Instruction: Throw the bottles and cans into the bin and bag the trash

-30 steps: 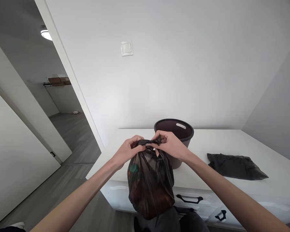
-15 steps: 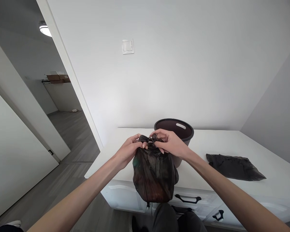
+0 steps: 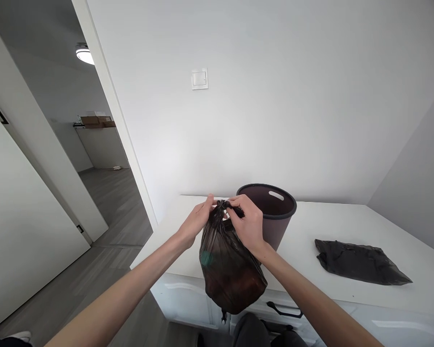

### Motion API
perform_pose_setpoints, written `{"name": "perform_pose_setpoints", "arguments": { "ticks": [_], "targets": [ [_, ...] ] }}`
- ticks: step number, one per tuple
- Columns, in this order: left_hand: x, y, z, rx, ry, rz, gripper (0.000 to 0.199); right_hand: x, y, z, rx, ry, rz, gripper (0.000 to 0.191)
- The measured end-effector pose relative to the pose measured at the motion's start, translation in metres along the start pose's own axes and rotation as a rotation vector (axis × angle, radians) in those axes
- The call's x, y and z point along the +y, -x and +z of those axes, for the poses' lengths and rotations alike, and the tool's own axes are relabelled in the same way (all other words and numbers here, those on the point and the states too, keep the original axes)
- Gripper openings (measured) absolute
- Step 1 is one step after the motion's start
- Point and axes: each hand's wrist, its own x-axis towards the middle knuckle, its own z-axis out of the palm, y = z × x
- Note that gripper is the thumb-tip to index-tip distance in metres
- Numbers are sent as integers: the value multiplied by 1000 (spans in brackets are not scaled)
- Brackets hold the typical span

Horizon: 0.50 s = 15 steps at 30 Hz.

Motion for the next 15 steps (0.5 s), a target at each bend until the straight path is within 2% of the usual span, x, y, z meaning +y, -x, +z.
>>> {"name": "perform_pose_setpoints", "arguments": {
  "ticks": [2,5,8,10,15],
  "targets": [
    [-1,-8,-5,-37,52,-26,52,4,-3,8,16,21,-40,13],
    [-3,-17,-11,-19,176,-126,50,10,-9,20,27,57,-64,13],
    [-4,-23,-19,52,368,-215,51,10,-19,33,-11,85,-71,14],
    [-3,-26,-27,121,470,-221,50,7,-27,42,-67,86,-65,16],
    [1,-29,-49,221,533,-229,49,0,-43,63,-173,76,-43,22]
  ]
}}
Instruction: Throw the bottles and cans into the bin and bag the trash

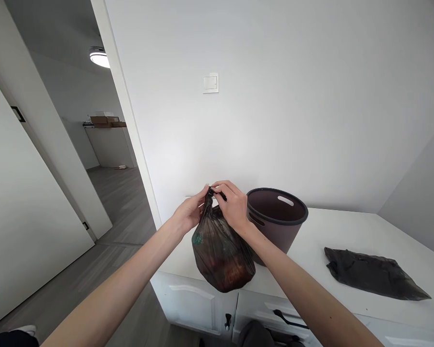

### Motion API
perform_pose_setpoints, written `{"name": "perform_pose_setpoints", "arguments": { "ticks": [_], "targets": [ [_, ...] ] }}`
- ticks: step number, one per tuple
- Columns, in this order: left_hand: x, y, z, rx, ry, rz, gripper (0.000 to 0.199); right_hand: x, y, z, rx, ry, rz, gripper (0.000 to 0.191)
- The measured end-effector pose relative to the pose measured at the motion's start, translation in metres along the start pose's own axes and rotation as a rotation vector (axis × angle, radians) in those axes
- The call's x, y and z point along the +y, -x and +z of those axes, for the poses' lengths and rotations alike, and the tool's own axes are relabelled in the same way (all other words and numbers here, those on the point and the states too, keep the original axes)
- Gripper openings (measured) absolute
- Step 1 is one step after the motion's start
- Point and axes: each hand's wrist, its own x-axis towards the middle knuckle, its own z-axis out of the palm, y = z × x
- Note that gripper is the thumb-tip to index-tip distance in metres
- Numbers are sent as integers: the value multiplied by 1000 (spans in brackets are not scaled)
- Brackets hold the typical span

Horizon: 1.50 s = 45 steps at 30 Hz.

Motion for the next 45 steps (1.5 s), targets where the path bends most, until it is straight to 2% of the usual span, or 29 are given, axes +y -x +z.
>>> {"name": "perform_pose_setpoints", "arguments": {
  "ticks": [7,10,14,18,22,25,28,31,33,35,37,39,41,45],
  "targets": [
    [-4,-6,-25,96,-29,41,50,3,5,21,-42,-133,-15,19],
    [-11,-9,-33,109,-61,86,51,2,10,27,-27,-236,32,14],
    [-20,-17,-43,126,-220,229,48,-1,23,33,-7,-353,217,11],
    [-30,-33,-58,229,-479,378,42,-3,46,36,10,-430,447,17],
    [-37,-51,-86,343,-584,422,30,0,82,28,6,-525,604,25],
    [-41,-64,-110,434,-642,407,31,4,112,18,9,-504,712,30],
    [-43,-72,-125,444,-705,362,35,6,137,14,43,-425,814,34],
    [-43,-62,-122,405,-789,378,41,3,148,12,17,-371,853,29],
    [-46,-43,-108,381,-884,500,53,-2,152,8,-14,-320,825,26],
    [-56,-16,-91,226,-1091,681,64,-7,159,0,-26,-266,769,34],
    [-73,8,-74,-93,-1376,812,73,-10,173,-15,-25,-226,710,42],
    [-94,21,-63,-326,-1588,863,89,-8,191,-38,-34,-189,673,42],
    [-113,17,-60,-367,-1714,879,100,-3,211,-67,-62,-138,672,40],
    [-131,-23,-70,-211,-1818,838,83,18,241,-141,-84,-10,709,37]
  ]
}}
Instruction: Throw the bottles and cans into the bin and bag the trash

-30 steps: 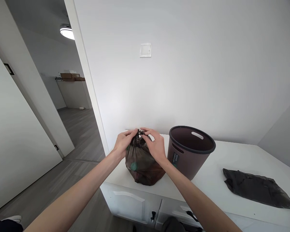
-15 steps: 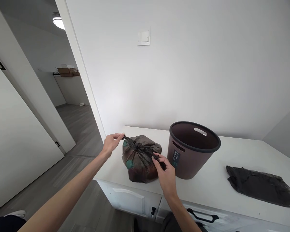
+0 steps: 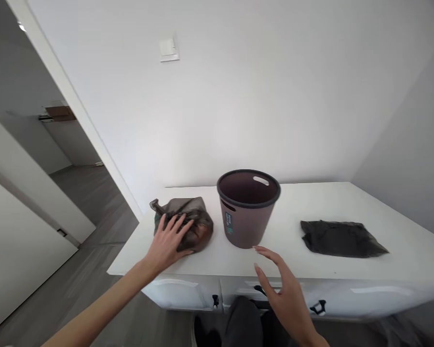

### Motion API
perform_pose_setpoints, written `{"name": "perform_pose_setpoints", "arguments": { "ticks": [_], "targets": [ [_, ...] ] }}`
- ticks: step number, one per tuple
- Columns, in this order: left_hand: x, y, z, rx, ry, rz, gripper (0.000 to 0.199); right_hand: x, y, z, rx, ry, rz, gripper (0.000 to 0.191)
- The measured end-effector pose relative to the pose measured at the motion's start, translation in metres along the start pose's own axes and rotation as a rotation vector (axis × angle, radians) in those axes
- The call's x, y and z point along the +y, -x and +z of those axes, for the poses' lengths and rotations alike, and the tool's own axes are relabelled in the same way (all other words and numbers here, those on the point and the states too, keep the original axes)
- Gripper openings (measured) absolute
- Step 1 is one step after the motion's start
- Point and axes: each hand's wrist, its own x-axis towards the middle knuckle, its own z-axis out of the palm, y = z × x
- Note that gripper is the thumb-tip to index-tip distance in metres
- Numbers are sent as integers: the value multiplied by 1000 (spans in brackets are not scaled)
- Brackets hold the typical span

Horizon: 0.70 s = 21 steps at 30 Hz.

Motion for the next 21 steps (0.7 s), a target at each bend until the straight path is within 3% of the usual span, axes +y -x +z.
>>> {"name": "perform_pose_setpoints", "arguments": {
  "ticks": [6,10,13,16,19,21],
  "targets": [
    [-40,-37,22,62,-98,-156,79,72,-12,-115,171,298,-32,32],
    [-58,-49,25,61,-189,-247,82,130,-38,-166,220,532,-97,35],
    [-63,-54,23,98,-227,-245,88,158,-59,-175,182,687,-113,42],
    [-49,-56,11,217,-238,-170,99,164,-71,-163,150,765,-68,35],
    [-14,-50,-8,335,-169,-65,87,145,-71,-143,135,671,-28,26],
    [17,-41,-18,400,-75,-8,68,120,-65,-132,49,451,15,26]
  ]
}}
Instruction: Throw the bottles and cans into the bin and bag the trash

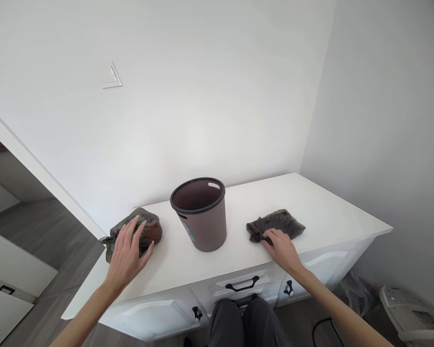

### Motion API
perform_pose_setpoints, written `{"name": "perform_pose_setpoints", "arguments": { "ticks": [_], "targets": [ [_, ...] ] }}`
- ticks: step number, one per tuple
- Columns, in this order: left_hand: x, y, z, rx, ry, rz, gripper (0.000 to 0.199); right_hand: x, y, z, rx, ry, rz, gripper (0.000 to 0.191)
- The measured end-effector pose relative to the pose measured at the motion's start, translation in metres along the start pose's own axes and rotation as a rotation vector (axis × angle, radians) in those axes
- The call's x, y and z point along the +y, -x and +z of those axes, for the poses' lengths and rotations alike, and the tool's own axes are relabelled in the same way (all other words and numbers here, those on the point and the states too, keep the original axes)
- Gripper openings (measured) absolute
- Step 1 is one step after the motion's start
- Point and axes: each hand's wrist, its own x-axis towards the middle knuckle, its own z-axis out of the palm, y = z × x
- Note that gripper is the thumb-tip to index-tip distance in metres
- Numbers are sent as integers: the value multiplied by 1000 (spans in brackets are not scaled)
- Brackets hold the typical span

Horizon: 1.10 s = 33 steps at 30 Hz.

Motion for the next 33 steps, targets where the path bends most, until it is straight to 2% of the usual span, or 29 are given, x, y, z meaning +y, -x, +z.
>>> {"name": "perform_pose_setpoints", "arguments": {
  "ticks": [2,3,5,7,10,13,15,18,19,24,27,30,31,33],
  "targets": [
    [35,9,-14,16,161,25,52,-33,10,-9,-175,-325,59,31],
    [53,13,-21,-19,266,17,44,-50,16,-16,-257,-493,101,34],
    [91,22,-33,-240,538,-54,38,-83,27,-30,-369,-795,202,37],
    [127,25,-45,-446,837,-233,50,-112,35,-41,-447,-1039,284,37],
    [168,22,-63,-632,1182,-374,55,-145,41,-48,-495,-1218,341,35],
    [188,15,-78,-691,1300,-358,49,-164,44,-47,-464,-1214,356,38],
    [189,13,-85,-657,1288,-365,42,-170,47,-47,-392,-1123,353,44],
    [182,15,-94,-531,1187,-444,41,-175,56,-52,-223,-930,286,55],
    [179,16,-97,-488,1144,-463,41,-177,59,-55,-203,-882,255,58],
    [168,23,-114,-408,1017,-469,40,-192,65,-60,-333,-755,133,57],
    [155,29,-120,-424,983,-420,39,-202,58,-57,-293,-650,53,50],
    [129,37,-124,-423,822,-386,36,-209,51,-61,-256,-648,5,47],
    [121,39,-126,-360,724,-380,37,-211,49,-63,-253,-645,-14,44],
    [112,42,-134,-120,495,-332,42,-217,47,-70,-247,-584,-60,38]
  ]
}}
